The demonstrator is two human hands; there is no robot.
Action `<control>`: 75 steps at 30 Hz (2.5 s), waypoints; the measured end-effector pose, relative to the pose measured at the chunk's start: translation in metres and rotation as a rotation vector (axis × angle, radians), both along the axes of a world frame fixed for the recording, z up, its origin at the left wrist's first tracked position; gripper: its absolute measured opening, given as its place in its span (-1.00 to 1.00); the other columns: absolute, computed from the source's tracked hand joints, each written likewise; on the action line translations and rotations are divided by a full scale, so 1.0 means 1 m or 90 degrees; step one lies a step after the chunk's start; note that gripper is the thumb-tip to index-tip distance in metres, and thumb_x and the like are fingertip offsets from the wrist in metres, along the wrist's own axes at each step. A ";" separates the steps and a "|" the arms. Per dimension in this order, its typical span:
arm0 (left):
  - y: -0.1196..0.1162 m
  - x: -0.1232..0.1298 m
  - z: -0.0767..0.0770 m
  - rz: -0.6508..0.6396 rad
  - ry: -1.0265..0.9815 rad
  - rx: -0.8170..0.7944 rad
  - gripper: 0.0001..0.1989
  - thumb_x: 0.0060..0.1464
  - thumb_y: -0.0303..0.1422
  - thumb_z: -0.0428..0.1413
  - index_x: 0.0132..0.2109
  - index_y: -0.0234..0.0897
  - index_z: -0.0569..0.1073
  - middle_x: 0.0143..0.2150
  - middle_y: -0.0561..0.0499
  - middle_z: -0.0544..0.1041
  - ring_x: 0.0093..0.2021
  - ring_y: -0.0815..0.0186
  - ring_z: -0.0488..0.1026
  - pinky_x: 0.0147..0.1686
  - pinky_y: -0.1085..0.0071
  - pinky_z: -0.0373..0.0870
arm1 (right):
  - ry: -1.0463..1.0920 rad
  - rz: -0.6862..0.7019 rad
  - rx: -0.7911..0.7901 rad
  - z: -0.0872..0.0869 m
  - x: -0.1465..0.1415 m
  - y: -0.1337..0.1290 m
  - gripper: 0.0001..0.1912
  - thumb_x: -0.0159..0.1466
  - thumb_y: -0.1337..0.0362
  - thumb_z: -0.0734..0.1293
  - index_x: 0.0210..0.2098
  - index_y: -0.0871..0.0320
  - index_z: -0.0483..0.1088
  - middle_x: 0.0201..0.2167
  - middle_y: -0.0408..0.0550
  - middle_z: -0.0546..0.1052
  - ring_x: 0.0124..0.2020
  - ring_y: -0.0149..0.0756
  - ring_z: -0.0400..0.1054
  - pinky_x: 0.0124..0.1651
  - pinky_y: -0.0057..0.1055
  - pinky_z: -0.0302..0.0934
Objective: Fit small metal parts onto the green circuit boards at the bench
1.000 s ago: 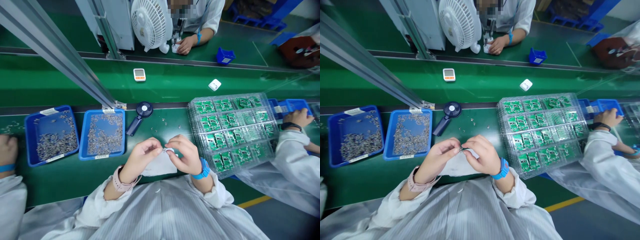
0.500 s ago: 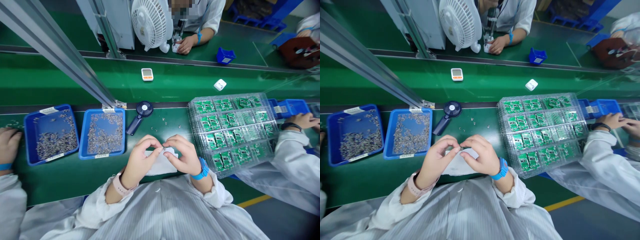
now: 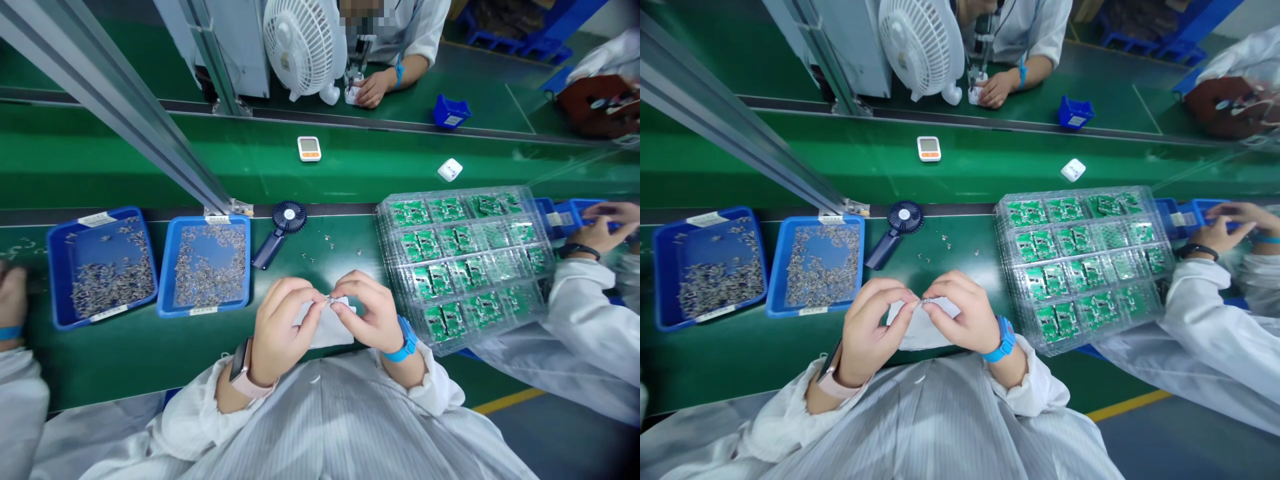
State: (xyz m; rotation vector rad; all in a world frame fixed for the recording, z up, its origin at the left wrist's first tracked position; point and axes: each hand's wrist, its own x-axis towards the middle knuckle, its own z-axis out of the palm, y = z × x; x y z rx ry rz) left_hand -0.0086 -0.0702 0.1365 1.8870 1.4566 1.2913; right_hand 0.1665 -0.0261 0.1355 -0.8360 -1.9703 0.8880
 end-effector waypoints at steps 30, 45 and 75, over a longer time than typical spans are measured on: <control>-0.002 -0.006 -0.008 -0.007 -0.020 0.053 -0.85 0.22 -0.37 0.03 -0.10 -0.23 0.45 -0.14 -0.09 0.50 -0.10 0.20 0.48 -0.11 0.23 0.45 | 0.061 -0.059 -0.025 -0.003 -0.010 -0.016 -0.92 0.22 0.38 0.32 -0.27 0.11 0.39 -0.37 -0.07 0.48 -0.33 -0.31 0.39 -0.27 -0.32 0.34; 0.001 -0.006 0.000 -0.141 0.009 0.104 -0.83 0.11 -0.52 0.10 -0.14 -0.23 0.41 -0.27 -0.01 0.54 -0.26 0.28 0.44 -0.16 0.25 0.39 | 0.109 -0.035 0.074 -0.001 -0.009 -0.016 -0.89 0.20 0.35 0.30 -0.25 0.10 0.38 -0.44 -0.08 0.46 -0.41 -0.29 0.38 -0.37 -0.29 0.33; -0.007 0.001 0.010 -0.234 -0.276 -0.169 -0.89 0.23 -0.50 0.03 -0.20 -0.23 0.42 -0.29 0.04 0.45 -0.26 0.39 0.41 -0.23 0.45 0.36 | 0.098 0.016 0.233 -0.001 -0.001 -0.011 -0.82 0.19 0.40 0.30 -0.19 0.13 0.38 -0.45 -0.09 0.45 -0.44 -0.33 0.31 -0.38 -0.31 0.34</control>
